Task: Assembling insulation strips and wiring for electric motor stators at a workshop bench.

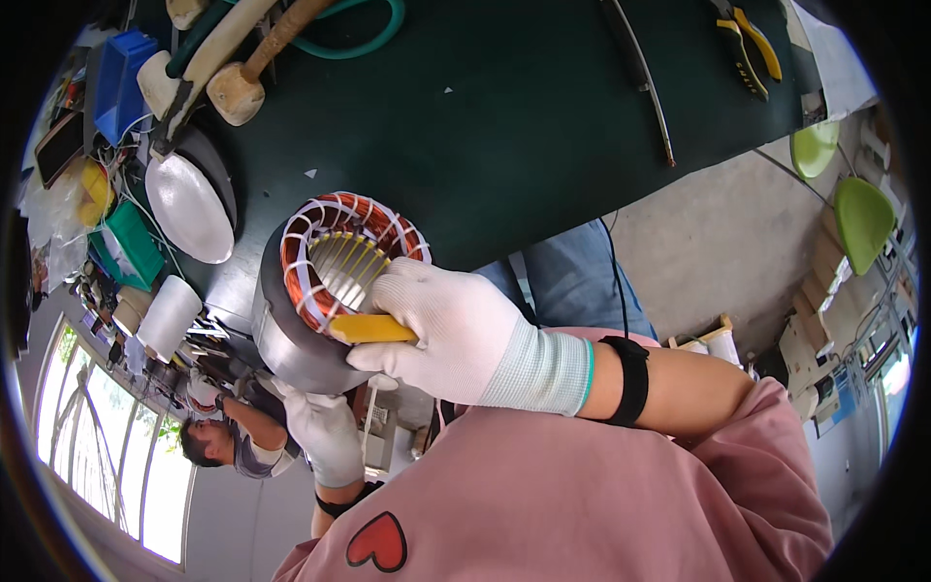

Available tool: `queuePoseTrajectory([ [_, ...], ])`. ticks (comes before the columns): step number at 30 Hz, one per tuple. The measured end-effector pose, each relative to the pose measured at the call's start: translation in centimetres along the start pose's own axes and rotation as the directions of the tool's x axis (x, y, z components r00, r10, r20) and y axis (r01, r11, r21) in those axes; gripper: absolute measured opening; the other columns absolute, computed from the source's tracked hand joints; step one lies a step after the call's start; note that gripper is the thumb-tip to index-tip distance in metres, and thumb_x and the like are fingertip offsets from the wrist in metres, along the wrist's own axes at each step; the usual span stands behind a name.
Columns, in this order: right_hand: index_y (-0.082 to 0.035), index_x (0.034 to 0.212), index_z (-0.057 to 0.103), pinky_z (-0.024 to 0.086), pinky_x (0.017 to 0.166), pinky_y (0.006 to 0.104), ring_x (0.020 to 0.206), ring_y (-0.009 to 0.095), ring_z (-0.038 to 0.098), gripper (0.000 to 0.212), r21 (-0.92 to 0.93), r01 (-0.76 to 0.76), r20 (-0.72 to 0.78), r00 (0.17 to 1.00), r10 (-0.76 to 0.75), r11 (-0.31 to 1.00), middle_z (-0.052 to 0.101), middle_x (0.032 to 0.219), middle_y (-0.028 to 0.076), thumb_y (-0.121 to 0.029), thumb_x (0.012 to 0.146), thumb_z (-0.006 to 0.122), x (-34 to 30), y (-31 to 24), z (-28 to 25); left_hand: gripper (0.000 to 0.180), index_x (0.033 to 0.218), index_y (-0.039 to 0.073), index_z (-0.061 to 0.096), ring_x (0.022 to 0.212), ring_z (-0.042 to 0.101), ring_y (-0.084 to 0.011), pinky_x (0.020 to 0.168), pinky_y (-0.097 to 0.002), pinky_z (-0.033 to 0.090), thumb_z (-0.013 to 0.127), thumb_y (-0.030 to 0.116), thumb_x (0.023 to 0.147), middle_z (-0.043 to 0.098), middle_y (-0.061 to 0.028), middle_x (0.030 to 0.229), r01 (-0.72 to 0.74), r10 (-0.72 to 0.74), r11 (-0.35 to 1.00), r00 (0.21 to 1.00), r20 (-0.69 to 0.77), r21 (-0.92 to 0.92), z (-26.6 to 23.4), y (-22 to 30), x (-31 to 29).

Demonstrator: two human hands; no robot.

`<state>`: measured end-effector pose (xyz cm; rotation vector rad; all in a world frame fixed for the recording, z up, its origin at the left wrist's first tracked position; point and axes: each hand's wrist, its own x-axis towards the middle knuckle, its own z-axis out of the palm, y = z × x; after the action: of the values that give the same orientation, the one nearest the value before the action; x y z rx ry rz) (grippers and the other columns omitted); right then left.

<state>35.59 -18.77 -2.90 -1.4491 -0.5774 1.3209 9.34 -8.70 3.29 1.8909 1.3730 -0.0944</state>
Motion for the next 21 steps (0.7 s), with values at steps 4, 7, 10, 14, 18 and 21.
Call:
queuePoseTrajectory([
  [4,-0.002,0.104,0.071,0.055,0.079,0.0361,0.09,0.031,0.068,0.036,0.025,0.045,0.071,0.996,-0.047,0.999,0.067,0.097,0.013,-0.025,0.08,0.085,1.5,0.8,-1.2,0.04,0.145,-0.009,0.04,0.114,0.06,-0.0223,0.102,-0.0296,0.047,0.031,0.005,0.109,0.061,-0.0142,0.126,0.034,-0.052,0.96,0.997,0.059,0.278,-0.6,2.7,3.4],
  [7,-0.01,0.108,0.073,0.058,0.077,0.0349,0.088,0.029,0.07,0.037,-0.088,0.192,0.047,0.981,-0.189,0.977,0.067,0.105,0.01,-0.036,0.083,0.077,2.6,3.1,-2.0,0.041,0.143,-0.006,0.045,0.123,0.057,-0.0292,0.103,-0.0398,0.049,0.045,0.002,0.102,0.051,-0.0201,0.14,0.306,-0.36,0.846,0.932,-0.047,-0.437,-2.4,0.8,4.6],
  [10,-0.011,0.11,0.072,0.058,0.077,0.0346,0.09,0.029,0.07,0.036,-0.088,0.218,0.049,0.975,-0.215,0.972,0.067,0.109,0.01,-0.036,0.084,0.075,2.9,3.4,-1.9,0.03,0.13,-0.007,0.053,0.121,0.058,-0.0331,0.102,-0.0422,0.049,0.044,0.002,0.103,0.052,-0.0216,0.136,-0.224,0.341,0.808,0.932,-0.124,0.545,-3.0,2.3,4.7],
  [14,-0.011,0.113,0.071,0.058,0.076,0.035,0.09,0.03,0.07,0.035,-0.083,0.271,-0.016,0.962,-0.273,0.959,0.067,0.11,0.01,-0.031,0.084,0.073,4.0,3.6,-0.9,0.026,0.117,-0.004,0.058,0.107,0.06,-0.0281,0.098,-0.0379,0.049,0.042,-0.002,0.096,0.061,-0.0154,0.114,-0.475,0.472,0.879,0.879,0.072,0.031,-1.2,3.0,1.2],
  [18,-0.009,0.113,0.071,0.058,0.075,0.0352,0.09,0.03,0.07,0.035,-0.056,0.296,-0.043,0.953,-0.299,0.953,0.067,0.11,0.011,-0.028,0.083,0.073,5.2,3.1,-0.2,0.034,0.132,-0.001,0.049,0.107,0.059,-0.0218,0.093,-0.0333,0.05,0.044,0.005,0.099,0.06,-0.0125,0.117,0.226,-0.225,0.974,0.971,0.084,0.002,2.4,-0.2,1.0],
  [21,-0.004,0.115,0.071,0.058,0.08,0.0327,0.093,0.028,0.07,0.035,-0.044,0.325,-0.038,0.944,-0.327,0.945,0.067,0.114,0.015,-0.019,0.083,0.075,5.9,2.3,-0.1,0.053,0.149,0.004,0.03,0.109,0.06,-0.0215,0.087,-0.0382,0.059,0.047,0.013,0.1,0.06,-0.0142,0.118,0.231,-0.224,0.905,0.973,0.062,-0.358,2.2,-3.3,2.6],
])
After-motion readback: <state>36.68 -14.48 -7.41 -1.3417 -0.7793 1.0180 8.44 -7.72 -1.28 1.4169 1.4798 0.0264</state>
